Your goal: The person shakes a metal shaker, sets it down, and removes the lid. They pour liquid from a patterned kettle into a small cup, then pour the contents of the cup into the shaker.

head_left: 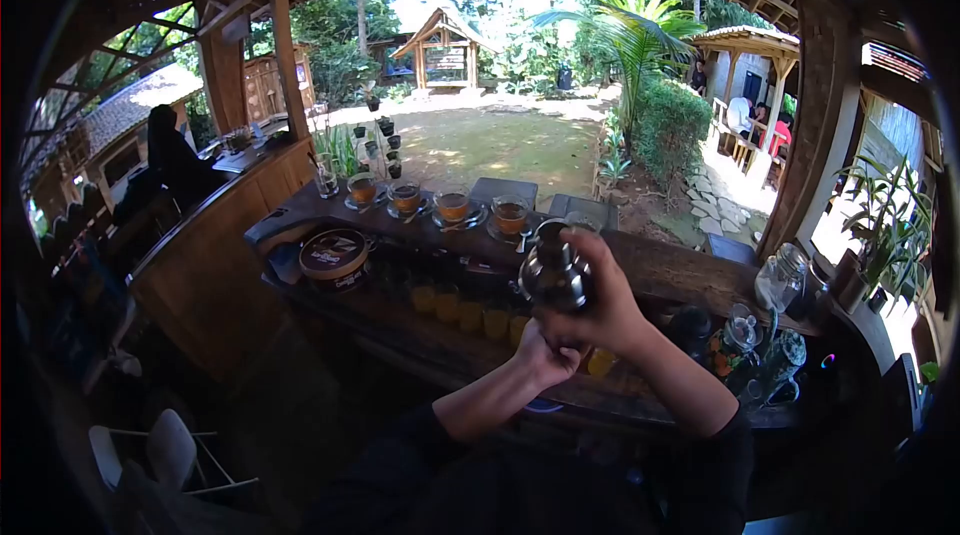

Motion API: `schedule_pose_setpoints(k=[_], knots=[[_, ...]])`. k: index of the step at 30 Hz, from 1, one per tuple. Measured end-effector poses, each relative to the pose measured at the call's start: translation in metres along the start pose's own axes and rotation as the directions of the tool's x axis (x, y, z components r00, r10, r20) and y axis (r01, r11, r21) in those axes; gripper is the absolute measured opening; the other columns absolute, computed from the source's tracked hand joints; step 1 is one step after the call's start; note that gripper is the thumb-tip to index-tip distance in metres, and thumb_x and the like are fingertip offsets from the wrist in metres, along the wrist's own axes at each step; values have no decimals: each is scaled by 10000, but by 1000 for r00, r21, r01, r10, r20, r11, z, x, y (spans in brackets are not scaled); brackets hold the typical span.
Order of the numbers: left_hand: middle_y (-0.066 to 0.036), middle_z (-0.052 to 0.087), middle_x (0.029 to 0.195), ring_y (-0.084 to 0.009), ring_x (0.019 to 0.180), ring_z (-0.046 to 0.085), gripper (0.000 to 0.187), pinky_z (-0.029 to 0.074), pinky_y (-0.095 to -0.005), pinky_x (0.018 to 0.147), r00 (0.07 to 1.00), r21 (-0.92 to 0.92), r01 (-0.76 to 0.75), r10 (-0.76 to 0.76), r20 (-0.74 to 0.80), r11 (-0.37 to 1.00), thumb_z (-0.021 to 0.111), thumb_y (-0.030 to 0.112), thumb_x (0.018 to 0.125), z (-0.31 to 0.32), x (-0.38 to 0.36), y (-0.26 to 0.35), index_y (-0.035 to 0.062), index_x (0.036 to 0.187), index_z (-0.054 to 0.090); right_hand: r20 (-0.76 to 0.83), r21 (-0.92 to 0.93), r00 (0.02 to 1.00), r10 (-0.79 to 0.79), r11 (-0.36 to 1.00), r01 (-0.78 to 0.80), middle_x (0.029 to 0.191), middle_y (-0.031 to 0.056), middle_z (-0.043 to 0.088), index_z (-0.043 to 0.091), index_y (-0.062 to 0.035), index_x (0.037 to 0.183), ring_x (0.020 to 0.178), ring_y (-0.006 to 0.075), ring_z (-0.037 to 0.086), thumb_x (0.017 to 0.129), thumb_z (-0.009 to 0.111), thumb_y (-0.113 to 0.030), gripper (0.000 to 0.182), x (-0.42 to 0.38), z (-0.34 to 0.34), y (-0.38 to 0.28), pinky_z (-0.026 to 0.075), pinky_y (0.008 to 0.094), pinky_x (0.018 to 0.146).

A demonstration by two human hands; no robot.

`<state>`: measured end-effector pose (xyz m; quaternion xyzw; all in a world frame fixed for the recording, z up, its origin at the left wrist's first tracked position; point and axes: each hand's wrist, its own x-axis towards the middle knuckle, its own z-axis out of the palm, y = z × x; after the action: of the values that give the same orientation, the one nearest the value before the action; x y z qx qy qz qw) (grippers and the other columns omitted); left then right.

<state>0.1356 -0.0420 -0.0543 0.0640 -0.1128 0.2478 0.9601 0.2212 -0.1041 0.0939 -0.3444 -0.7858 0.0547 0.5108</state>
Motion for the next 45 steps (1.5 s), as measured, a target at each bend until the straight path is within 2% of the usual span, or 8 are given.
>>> schedule_pose_setpoints(k=[6,11,21,23,29,35,41,45], knots=[[-131,445,1102,-385,883,538,453,519,-429,664,844,218,-138,-1,537,966,399,496,886,75,-50,72,179,1205,446,229,-13,480,-847,490,871,1242,1,459,466,-402,1133,1102,358,472,677,664,-163,552,26,63,-65,421,497,842],[-126,449,1088,-358,878,535,463,516,-445,656,999,-378,32,-18,39,925,407,507,876,-19,-60,132,181,1201,461,85,228,985,-150,965,127,1231,132,436,479,-256,1181,1104,402,442,612,768,-191,642,78,110,21,418,484,875],[-78,505,949,-243,872,516,472,514,-330,675,502,3,-862,853,142,507,444,502,860,52,-96,124,141,1162,483,198,91,760,-620,783,615,1200,158,447,486,-241,1167,1086,384,459,670,717,-147,556,88,162,8,386,512,913],[-45,524,908,-152,911,513,476,483,-181,573,987,-54,-69,60,-150,996,439,491,867,-9,-103,186,115,1156,490,171,193,977,-123,977,90,1204,168,434,398,-129,1249,1115,389,446,582,780,-186,771,103,168,35,394,421,922],[-56,383,1100,-296,947,431,442,444,-344,755,818,364,-135,-104,566,922,385,490,902,73,-115,199,205,1233,454,235,101,413,-880,444,890,1231,-22,465,432,-410,1128,1072,370,479,687,631,-161,545,81,176,-47,421,510,828],[-23,512,1101,-177,1035,494,382,498,-250,675,989,-110,60,-44,140,992,525,390,863,-32,-108,219,201,1191,474,88,161,981,-171,975,155,1201,166,446,450,-112,1208,1108,362,460,597,763,-170,690,117,188,33,419,418,893],[-138,383,1097,-414,1011,463,454,512,-453,774,790,286,-192,-25,612,939,446,485,875,73,-118,200,167,1198,454,264,132,384,-885,427,894,1275,11,429,477,-340,1071,1125,395,430,726,593,-181,397,81,174,-52,426,535,813],[-131,428,1098,-344,1027,473,399,512,-403,755,862,310,-507,476,174,804,458,444,885,62,-126,172,170,1174,475,199,108,737,-646,762,639,1241,132,429,425,-257,1213,1129,403,420,655,725,-172,640,108,172,6,396,496,885]])
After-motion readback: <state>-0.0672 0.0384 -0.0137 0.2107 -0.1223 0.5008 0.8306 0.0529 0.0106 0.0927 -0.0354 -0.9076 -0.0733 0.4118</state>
